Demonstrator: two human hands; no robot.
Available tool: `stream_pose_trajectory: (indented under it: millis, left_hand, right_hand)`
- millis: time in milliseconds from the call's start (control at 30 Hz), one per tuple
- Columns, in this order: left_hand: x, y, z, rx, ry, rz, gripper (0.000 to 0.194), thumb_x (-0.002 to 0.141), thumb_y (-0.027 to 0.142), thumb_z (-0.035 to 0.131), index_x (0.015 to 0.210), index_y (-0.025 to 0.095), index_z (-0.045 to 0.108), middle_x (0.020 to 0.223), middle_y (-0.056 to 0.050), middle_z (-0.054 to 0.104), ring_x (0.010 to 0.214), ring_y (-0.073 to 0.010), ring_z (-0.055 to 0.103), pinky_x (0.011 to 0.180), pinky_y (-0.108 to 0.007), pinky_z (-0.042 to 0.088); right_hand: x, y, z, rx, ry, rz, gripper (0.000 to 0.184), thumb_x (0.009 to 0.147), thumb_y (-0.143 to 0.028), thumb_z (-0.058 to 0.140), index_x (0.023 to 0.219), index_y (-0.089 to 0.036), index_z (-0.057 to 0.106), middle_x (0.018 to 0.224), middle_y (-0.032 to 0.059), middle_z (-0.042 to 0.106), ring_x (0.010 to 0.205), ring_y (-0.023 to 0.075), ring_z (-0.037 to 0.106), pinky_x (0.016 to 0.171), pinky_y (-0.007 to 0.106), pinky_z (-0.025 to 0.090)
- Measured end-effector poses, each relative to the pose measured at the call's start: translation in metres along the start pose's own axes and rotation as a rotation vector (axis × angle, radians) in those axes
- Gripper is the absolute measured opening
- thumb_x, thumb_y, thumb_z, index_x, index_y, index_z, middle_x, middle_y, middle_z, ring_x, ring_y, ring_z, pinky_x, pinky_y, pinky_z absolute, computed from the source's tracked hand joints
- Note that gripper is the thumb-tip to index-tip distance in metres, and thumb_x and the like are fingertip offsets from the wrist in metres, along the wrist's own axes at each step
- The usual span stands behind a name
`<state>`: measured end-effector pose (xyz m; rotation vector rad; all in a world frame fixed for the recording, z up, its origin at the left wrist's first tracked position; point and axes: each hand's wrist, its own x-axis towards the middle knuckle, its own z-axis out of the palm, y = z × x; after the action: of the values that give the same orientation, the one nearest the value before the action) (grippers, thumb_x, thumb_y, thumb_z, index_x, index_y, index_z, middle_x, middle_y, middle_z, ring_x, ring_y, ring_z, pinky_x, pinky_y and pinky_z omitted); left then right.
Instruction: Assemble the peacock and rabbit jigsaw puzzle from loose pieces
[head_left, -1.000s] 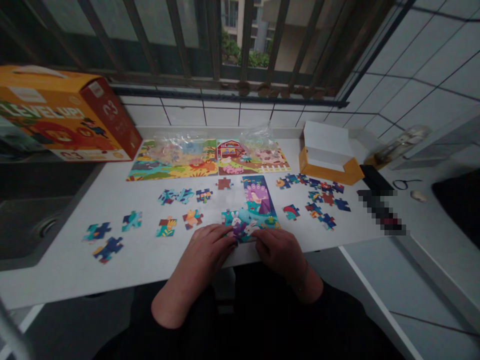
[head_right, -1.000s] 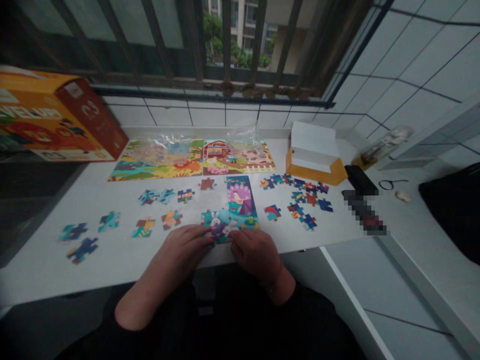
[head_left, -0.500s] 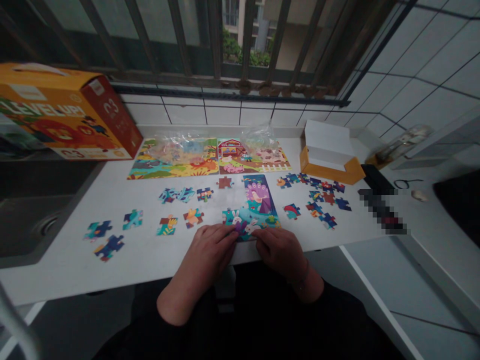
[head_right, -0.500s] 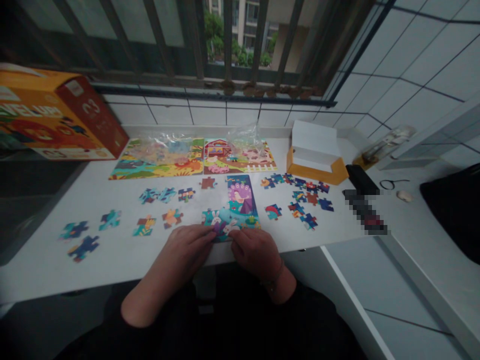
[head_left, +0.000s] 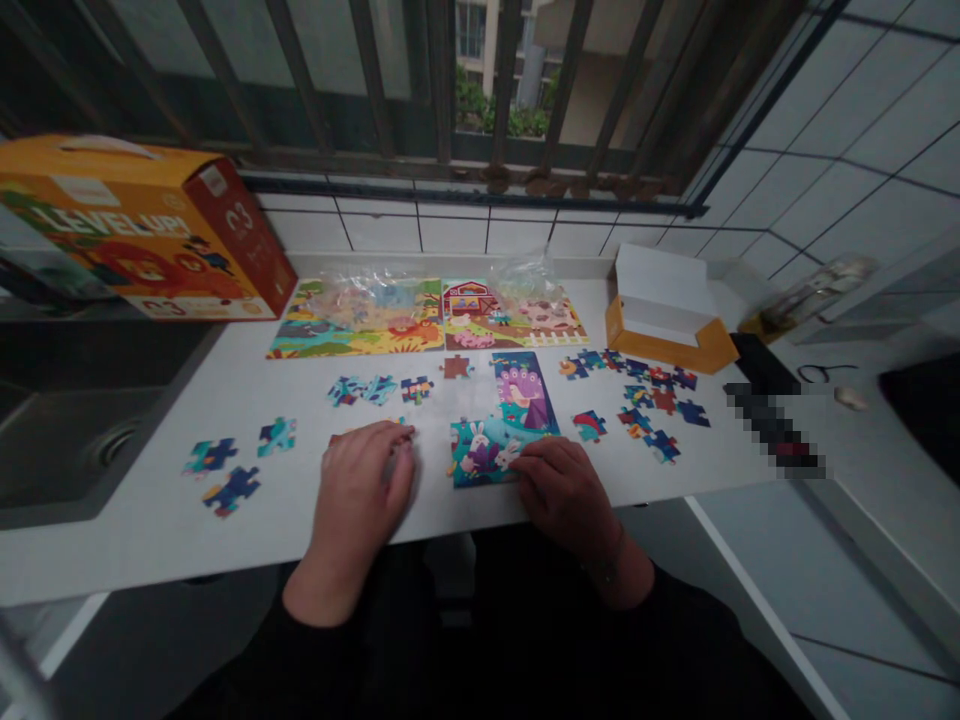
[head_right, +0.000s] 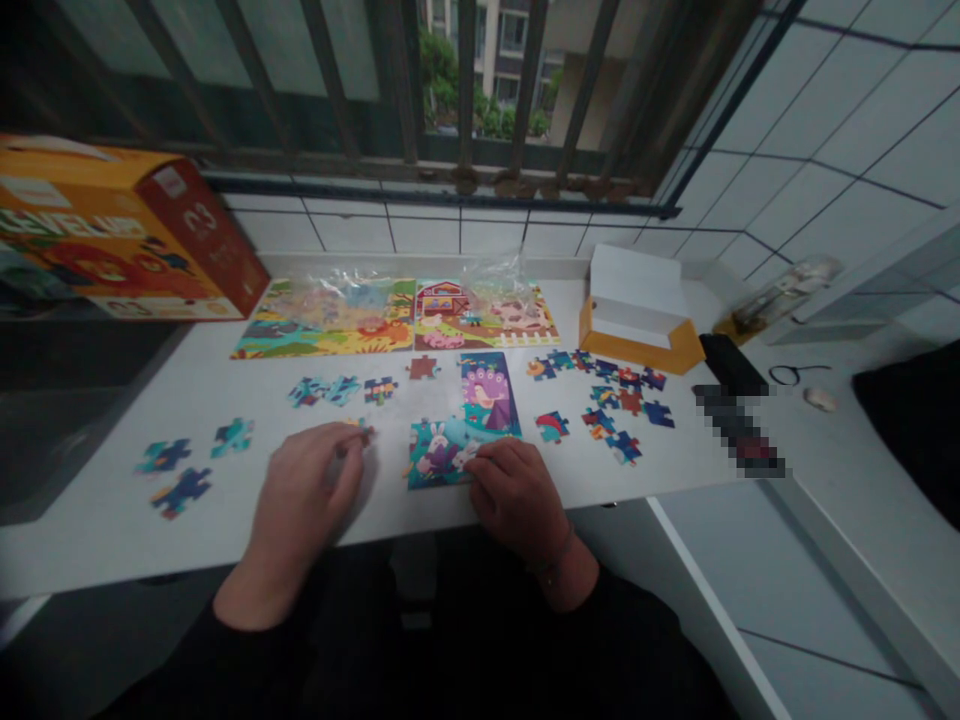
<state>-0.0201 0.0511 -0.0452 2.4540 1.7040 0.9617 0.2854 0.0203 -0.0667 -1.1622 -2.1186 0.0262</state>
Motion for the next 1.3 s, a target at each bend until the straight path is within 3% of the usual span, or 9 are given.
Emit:
stream_pose_trajectory:
  millis: [100, 267, 833, 933, 1067, 1200, 1300]
  left_hand:
    - [0.002, -0.018, -0.008, 0.074, -0.004, -0.105, 0.031, 0.107, 0.039, 0.057, 0.128, 0.02, 0.069, 0.132, -0.017, 0.078, 0.125, -0.0375, 0.072, 0.11, -0.057, 0.054]
    - [-0.002, -0.033, -0.007, 0.108, -0.159, -0.089, 0.043, 0.103, 0.046, 0.061, 0.136, 0.019, 0.067, 0.134, -0.017, 0.078, 0.123, -0.0398, 0.071, 0.11, -0.059, 0.054]
    - [-0.004, -0.041, -0.007, -0.024, -0.186, -0.031, 0.031, 0.107, 0.042, 0.065, 0.131, 0.024, 0.069, 0.129, -0.013, 0.078, 0.121, -0.0349, 0.069, 0.108, -0.055, 0.052]
    - [-0.005, -0.04, -0.008, -0.042, -0.193, -0.011, 0.03, 0.106, 0.039, 0.065, 0.132, 0.025, 0.068, 0.131, -0.012, 0.078, 0.123, -0.034, 0.069, 0.116, -0.061, 0.046]
    - [-0.005, -0.036, -0.011, -0.086, -0.239, 0.01, 0.028, 0.105, 0.029, 0.059, 0.131, 0.028, 0.069, 0.133, -0.009, 0.078, 0.128, -0.0322, 0.069, 0.129, -0.075, 0.028]
    - [-0.005, -0.034, -0.013, -0.082, -0.158, -0.008, 0.032, 0.105, 0.025, 0.052, 0.132, 0.025, 0.068, 0.155, -0.014, 0.067, 0.145, -0.0359, 0.061, 0.131, -0.078, 0.025]
    - [-0.007, -0.035, -0.014, 0.006, -0.089, -0.063, 0.034, 0.105, 0.04, 0.062, 0.133, 0.022, 0.068, 0.147, -0.017, 0.07, 0.139, -0.039, 0.063, 0.128, -0.073, 0.035]
  right_hand:
    - [0.001, -0.001, -0.001, 0.004, 0.001, 0.005, 0.023, 0.099, -0.01, 0.064, 0.114, -0.024, 0.075, 0.108, 0.008, 0.076, 0.106, 0.0272, 0.069, 0.098, 0.046, 0.055]
    - [-0.001, -0.001, 0.0, -0.001, -0.012, 0.02, 0.021, 0.101, -0.012, 0.062, 0.114, -0.023, 0.075, 0.108, 0.0089, 0.076, 0.104, 0.027, 0.068, 0.094, 0.045, 0.056]
    - [-0.002, -0.001, 0.0, 0.001, -0.043, 0.025, 0.02, 0.103, -0.012, 0.059, 0.113, -0.021, 0.074, 0.105, 0.0094, 0.075, 0.099, 0.0274, 0.068, 0.089, 0.045, 0.056]
    - [-0.002, 0.0, 0.001, 0.007, -0.047, 0.031, 0.02, 0.103, -0.013, 0.06, 0.114, -0.021, 0.074, 0.106, 0.0093, 0.076, 0.1, 0.0272, 0.068, 0.091, 0.045, 0.056]
    - [-0.003, 0.001, 0.002, 0.008, -0.048, 0.026, 0.021, 0.102, -0.012, 0.061, 0.114, -0.021, 0.075, 0.105, 0.009, 0.076, 0.1, 0.027, 0.068, 0.09, 0.045, 0.056]
    - [-0.005, 0.001, 0.003, 0.012, -0.066, 0.042, 0.021, 0.102, -0.012, 0.061, 0.115, -0.022, 0.075, 0.105, 0.009, 0.076, 0.1, 0.0275, 0.069, 0.091, 0.045, 0.056]
    - [-0.005, 0.001, 0.003, 0.014, -0.063, 0.045, 0.022, 0.101, -0.012, 0.061, 0.115, -0.022, 0.075, 0.104, 0.0088, 0.075, 0.1, 0.0275, 0.069, 0.09, 0.045, 0.057]
